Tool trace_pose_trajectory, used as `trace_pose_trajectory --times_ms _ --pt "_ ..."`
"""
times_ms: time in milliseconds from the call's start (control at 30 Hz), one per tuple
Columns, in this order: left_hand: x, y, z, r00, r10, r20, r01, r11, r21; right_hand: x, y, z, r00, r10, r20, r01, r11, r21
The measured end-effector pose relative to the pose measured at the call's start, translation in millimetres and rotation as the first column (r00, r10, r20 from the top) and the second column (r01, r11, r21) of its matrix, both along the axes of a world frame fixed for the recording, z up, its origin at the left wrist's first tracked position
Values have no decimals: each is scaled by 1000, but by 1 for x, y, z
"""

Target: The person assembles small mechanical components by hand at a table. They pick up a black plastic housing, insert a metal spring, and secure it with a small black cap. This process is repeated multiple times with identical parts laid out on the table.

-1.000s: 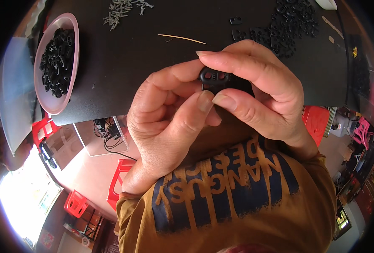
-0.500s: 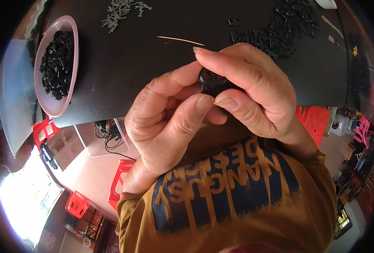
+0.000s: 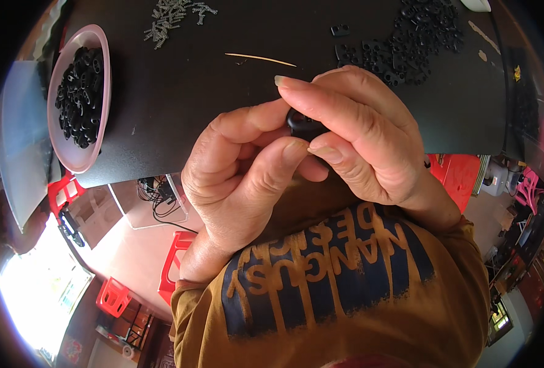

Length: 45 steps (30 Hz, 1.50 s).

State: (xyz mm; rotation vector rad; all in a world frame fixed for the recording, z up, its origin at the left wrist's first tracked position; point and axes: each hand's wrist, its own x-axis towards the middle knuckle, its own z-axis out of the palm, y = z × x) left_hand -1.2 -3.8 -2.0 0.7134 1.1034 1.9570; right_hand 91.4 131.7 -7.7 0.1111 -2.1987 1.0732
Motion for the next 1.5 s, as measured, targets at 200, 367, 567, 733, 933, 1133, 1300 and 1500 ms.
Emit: trace_pose_trajectory --times_ms 200,367,567,733,933,1133,1300,1500 --pt "2 0 -5 999 13 -32 -13 1000 0 0 -7 -2 998 -49 -25 49 999 -1" --pt "6 2 -7 999 45 -25 -45 999 24 1 -10 -4 997 -50 -49 49 999 -23" --pt "5 2 -7 996 86 3 -86 996 27 -6 -7 -4 997 -30 -66 30 1000 -1" --pt "3 0 -8 997 79 10 -79 997 18 -4 -7 0 999 -2 -33 1 999 -47" --pt "7 2 -5 998 36 50 -36 999 -6 10 -7 2 1000 -26 -3 26 995 -100" --pt "4 -5 -3 976 -2 -217 -46 975 -216 42 7 5 978 -204 39 204 979 19" --pt "-10 -3 -7 794 150 -588 -373 885 -278 75 18 3 821 -555 135 555 831 46" --pt "-20 16 -2 592 -40 -805 -500 765 -406 78 32 -6 826 -558 75 553 829 83"
